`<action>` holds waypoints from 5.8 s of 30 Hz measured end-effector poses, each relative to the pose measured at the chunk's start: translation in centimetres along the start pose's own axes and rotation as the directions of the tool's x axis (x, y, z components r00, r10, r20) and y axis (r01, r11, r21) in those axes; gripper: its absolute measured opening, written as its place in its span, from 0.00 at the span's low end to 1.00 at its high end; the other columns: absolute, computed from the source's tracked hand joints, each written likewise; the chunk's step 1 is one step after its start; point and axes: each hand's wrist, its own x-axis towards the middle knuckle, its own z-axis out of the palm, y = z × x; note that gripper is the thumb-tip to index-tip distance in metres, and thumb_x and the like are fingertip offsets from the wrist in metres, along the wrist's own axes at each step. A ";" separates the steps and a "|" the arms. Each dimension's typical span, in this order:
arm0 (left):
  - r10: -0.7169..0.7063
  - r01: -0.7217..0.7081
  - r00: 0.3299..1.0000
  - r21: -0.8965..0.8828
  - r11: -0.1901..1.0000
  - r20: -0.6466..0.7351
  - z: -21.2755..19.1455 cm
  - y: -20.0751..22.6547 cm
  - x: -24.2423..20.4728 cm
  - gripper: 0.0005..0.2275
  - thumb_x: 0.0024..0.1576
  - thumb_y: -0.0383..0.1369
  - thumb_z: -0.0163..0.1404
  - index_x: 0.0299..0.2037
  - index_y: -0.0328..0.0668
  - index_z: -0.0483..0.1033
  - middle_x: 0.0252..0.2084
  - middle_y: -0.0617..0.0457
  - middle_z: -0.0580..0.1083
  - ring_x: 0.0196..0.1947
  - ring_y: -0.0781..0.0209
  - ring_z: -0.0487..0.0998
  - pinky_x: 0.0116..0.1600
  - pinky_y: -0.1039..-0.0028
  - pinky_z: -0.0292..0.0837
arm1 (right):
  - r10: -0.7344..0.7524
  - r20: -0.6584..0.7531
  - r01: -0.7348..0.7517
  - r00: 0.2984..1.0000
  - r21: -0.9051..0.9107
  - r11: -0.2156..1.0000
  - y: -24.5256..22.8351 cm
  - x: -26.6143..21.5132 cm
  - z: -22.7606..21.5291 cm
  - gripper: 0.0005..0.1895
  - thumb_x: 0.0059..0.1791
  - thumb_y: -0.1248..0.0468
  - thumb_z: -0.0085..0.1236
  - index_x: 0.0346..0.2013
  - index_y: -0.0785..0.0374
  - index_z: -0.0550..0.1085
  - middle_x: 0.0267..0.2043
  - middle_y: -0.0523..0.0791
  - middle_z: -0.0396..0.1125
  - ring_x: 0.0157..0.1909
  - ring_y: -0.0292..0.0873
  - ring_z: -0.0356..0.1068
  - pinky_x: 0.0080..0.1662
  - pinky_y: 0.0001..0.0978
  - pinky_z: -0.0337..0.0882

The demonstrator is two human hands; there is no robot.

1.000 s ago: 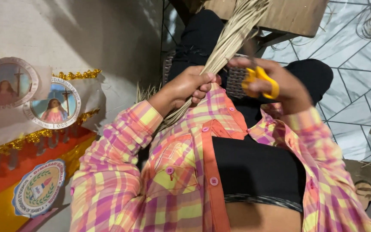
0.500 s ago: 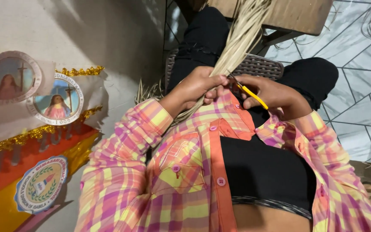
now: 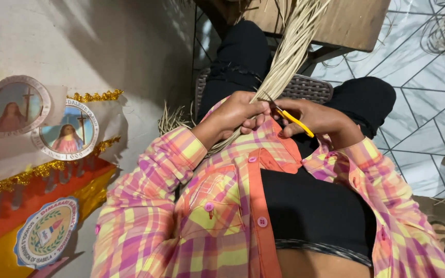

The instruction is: The person is stripping, trimming, and bundling long plant fibers, likely for making a broom or similar craft item.

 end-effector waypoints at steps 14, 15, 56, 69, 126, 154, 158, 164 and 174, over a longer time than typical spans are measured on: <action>-0.038 0.038 0.999 -0.061 0.997 0.002 -2.1 -0.7 0.1 0.07 0.65 0.29 0.50 0.39 0.30 0.72 0.18 0.53 0.63 0.10 0.77 0.57 0.11 0.85 0.54 | -0.034 -0.193 0.063 0.981 0.146 0.987 -2.1 1.6 4.2 0.41 0.36 0.61 0.80 0.63 0.64 0.76 0.38 0.44 0.69 0.39 0.34 0.68 0.40 0.26 0.72; -0.035 0.036 0.999 -0.086 0.996 0.006 -2.1 -0.7 -0.1 0.07 0.65 0.29 0.50 0.39 0.30 0.72 0.18 0.53 0.63 0.10 0.77 0.56 0.11 0.86 0.54 | -0.033 -0.204 0.064 0.978 0.148 0.987 -1.9 1.7 4.3 0.41 0.36 0.61 0.80 0.63 0.64 0.77 0.37 0.43 0.70 0.41 0.34 0.69 0.42 0.26 0.73; 0.056 -0.047 0.991 0.075 0.996 -0.122 -2.3 -1.1 -1.5 0.06 0.64 0.28 0.49 0.40 0.30 0.74 0.17 0.47 0.67 0.08 0.72 0.60 0.09 0.83 0.57 | -0.048 -0.078 0.061 0.996 0.175 0.983 -2.5 3.4 5.2 0.38 0.36 0.58 0.81 0.57 0.65 0.77 0.37 0.42 0.71 0.40 0.33 0.70 0.38 0.31 0.77; -0.019 0.014 0.987 -0.033 0.999 -0.162 -3.7 -2.0 -0.8 0.07 0.62 0.29 0.50 0.37 0.30 0.72 0.16 0.51 0.63 0.09 0.76 0.59 0.09 0.85 0.54 | 0.007 -0.111 0.004 0.994 0.097 0.995 -2.9 3.3 5.4 0.22 0.42 0.56 0.78 0.44 0.63 0.80 0.25 0.39 0.69 0.29 0.29 0.66 0.28 0.19 0.65; -0.058 0.017 0.988 0.266 0.964 0.146 -4.9 0.4 -2.3 0.10 0.68 0.39 0.49 0.38 0.41 0.72 0.21 0.59 0.66 0.15 0.76 0.67 0.18 0.88 0.61 | 0.081 0.087 -0.062 0.993 -0.198 0.978 -3.7 2.8 1.4 0.39 0.34 0.54 0.82 0.55 0.65 0.76 0.45 0.52 0.76 0.49 0.48 0.72 0.49 0.49 0.76; 0.273 -0.123 0.928 0.481 0.868 -0.255 4.0 14.1 -2.4 0.22 0.54 0.34 0.61 0.57 0.54 0.68 0.58 0.49 0.71 0.67 0.52 0.77 0.30 0.69 0.92 | -0.141 -0.665 -0.523 0.733 -0.684 0.508 -20.2 -6.7 -14.1 0.12 0.50 0.71 0.56 0.44 0.52 0.79 0.38 0.40 0.77 0.39 0.43 0.75 0.43 0.37 0.69; 0.485 -0.280 0.838 0.565 0.776 -0.251 1.7 13.0 -1.6 0.09 0.63 0.37 0.54 0.49 0.47 0.75 0.30 0.61 0.68 0.27 0.72 0.67 0.35 0.78 0.64 | -0.347 -0.676 -0.686 0.651 -0.719 0.113 -24.1 -6.1 -20.2 0.21 0.49 0.64 0.72 0.58 0.56 0.85 0.42 0.51 0.80 0.36 0.54 0.80 0.39 0.49 0.80; 0.431 -0.379 0.890 0.285 0.880 -0.148 2.1 14.5 -0.2 0.11 0.65 0.39 0.52 0.36 0.44 0.69 0.21 0.62 0.56 0.17 0.75 0.56 0.20 0.80 0.52 | -0.164 -0.697 -0.621 0.698 -0.704 0.346 -25.6 -2.1 -21.9 0.24 0.50 0.62 0.70 0.61 0.56 0.80 0.49 0.50 0.76 0.43 0.53 0.76 0.41 0.49 0.78; 0.602 -0.614 0.789 0.154 0.774 0.121 4.4 22.7 0.3 0.18 0.60 0.53 0.52 0.36 0.49 0.63 0.23 0.64 0.57 0.17 0.75 0.54 0.19 0.83 0.51 | 0.170 -0.142 -0.222 0.975 -0.592 0.775 -29.7 7.2 -7.3 0.56 0.33 0.41 0.67 0.72 0.54 0.63 0.74 0.47 0.63 0.72 0.49 0.65 0.70 0.47 0.61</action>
